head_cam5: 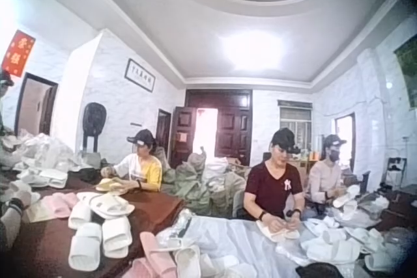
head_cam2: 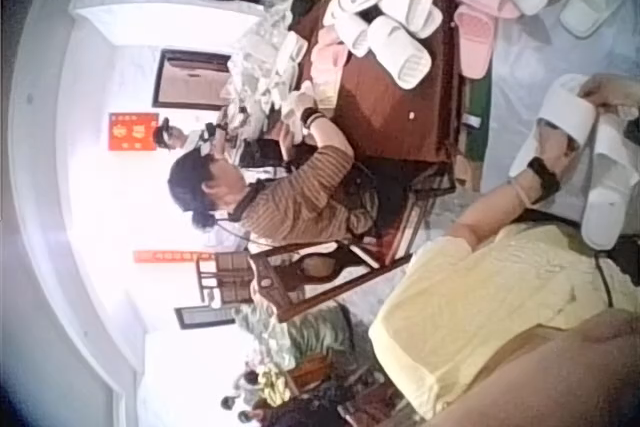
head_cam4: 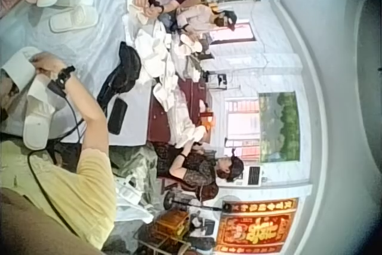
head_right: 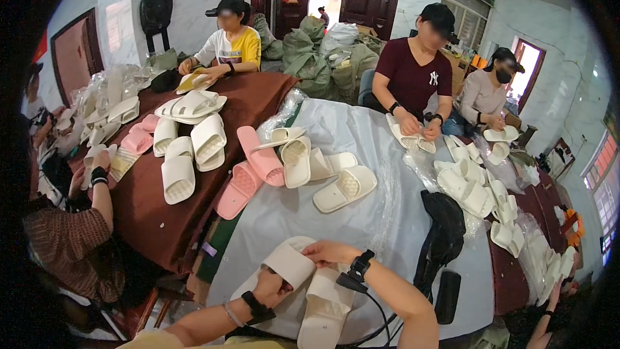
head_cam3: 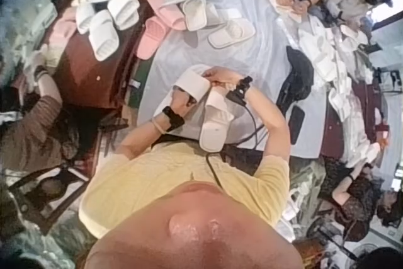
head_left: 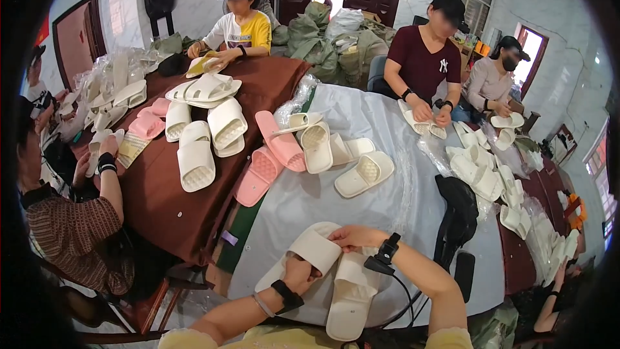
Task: Assembling and inspecting white hotel-style slippers at a production table.
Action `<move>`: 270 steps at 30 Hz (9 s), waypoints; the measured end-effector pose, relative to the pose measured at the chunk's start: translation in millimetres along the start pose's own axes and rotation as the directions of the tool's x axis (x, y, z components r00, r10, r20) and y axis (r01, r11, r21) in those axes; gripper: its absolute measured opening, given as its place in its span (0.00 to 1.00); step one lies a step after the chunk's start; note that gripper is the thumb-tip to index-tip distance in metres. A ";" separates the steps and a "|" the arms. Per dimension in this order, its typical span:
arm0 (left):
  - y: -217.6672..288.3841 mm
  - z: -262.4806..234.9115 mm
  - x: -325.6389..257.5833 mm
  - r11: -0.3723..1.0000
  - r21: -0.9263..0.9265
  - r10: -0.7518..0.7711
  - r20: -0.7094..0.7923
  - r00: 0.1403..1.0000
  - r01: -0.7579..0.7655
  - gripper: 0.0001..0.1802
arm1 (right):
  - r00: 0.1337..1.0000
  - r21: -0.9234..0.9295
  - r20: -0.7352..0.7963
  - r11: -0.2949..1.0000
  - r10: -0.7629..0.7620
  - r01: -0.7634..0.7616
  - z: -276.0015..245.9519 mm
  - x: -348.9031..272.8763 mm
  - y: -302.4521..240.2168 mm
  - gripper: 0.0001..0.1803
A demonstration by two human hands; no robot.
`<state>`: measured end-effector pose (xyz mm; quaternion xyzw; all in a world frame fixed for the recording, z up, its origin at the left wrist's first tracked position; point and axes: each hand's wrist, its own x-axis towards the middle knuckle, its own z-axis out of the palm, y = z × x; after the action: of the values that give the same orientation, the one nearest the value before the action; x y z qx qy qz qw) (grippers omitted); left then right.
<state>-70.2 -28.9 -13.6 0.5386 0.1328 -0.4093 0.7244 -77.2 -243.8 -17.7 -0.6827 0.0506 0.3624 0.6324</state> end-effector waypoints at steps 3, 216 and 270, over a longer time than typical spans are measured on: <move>-0.4 1.8 -2.4 0.999 -0.032 -0.007 -0.023 1.000 0.006 0.06 | 0.999 0.029 0.040 0.999 -0.014 0.013 -2.9 2.1 1.7 0.12; 9.6 25.3 26.3 0.427 0.528 0.357 0.647 0.673 -0.734 0.09 | 0.244 -0.199 -0.913 0.877 -0.328 0.437 105.8 -42.9 40.9 0.06; 15.6 26.3 22.3 0.449 0.559 0.286 0.649 0.705 -0.697 0.10 | 0.293 -0.200 -0.894 0.888 -0.338 0.414 105.8 -42.5 46.5 0.08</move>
<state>-51.2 -61.0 -7.1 0.6939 -0.4023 -0.3025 0.5149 -178.4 -174.2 -25.8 -0.7363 0.2390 -0.2317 0.5892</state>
